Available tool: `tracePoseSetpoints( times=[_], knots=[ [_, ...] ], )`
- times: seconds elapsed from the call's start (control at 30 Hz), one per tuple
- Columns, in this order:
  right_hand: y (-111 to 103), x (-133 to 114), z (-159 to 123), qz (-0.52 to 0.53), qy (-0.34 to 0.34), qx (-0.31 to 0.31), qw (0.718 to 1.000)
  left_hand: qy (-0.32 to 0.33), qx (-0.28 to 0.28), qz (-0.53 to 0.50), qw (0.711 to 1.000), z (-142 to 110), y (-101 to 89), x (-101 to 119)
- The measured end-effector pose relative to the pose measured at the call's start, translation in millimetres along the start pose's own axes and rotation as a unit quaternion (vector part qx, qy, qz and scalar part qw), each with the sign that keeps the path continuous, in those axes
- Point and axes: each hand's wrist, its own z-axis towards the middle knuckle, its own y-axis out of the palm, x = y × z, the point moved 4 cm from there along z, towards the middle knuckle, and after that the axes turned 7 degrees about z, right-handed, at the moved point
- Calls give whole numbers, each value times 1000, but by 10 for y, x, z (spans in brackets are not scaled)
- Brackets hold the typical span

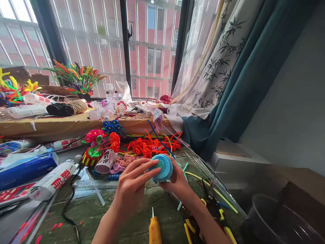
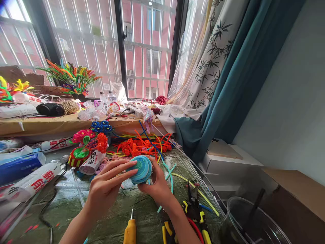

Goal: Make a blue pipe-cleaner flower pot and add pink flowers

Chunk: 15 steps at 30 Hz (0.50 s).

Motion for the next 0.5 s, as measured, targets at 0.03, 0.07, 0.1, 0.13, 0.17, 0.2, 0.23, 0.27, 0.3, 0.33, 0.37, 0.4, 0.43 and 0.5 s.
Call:
tracePoseSetpoints(
  times=[0.03,0.07,0.1,0.13,0.17,0.2,0.23,0.27,0.3,0.33,0.37,0.4,0.43,0.5],
  knots=[
    [0,6,0,-2,0,-4,1000,4,1,-10,1000,-1,4,3],
    [2,10,1,-3,0,-8,1000,6,5,-21,1000,-1,8,9],
    [6,9,2,-4,0,-12,1000,3,12,-31,999,0,10,15],
    [13,3,4,-4,0,-16,1000,-10,20,-43,999,2,11,17],
    [22,-9,5,-2,-1,-21,1000,-34,32,-55,997,4,9,13],
    [31,-24,6,-2,-3,-23,1000,-68,47,-69,994,5,4,-1],
    [40,-41,7,-3,-5,-26,1000,-109,65,-84,988,2,-4,-22],
    [49,-58,8,-7,-5,-28,1000,-148,82,-97,981,-4,-12,-43],
    [57,-73,8,-12,-4,-29,999,-180,96,-107,973,-12,-19,-61],
    [62,-83,9,-18,-1,-30,999,-201,107,-114,967,-17,-26,-72],
    [66,-89,9,-23,2,-30,999,-209,114,-118,964,-20,-32,-75],
    [70,-93,9,-25,2,-32,999,-209,118,-120,963,-20,-36,-70],
    [73,-95,8,-25,2,-35,999,-203,119,-121,964,-18,-40,-62],
    [76,-94,5,-20,0,-42,999,-185,120,-123,968,-9,-44,-38]
  ],
)
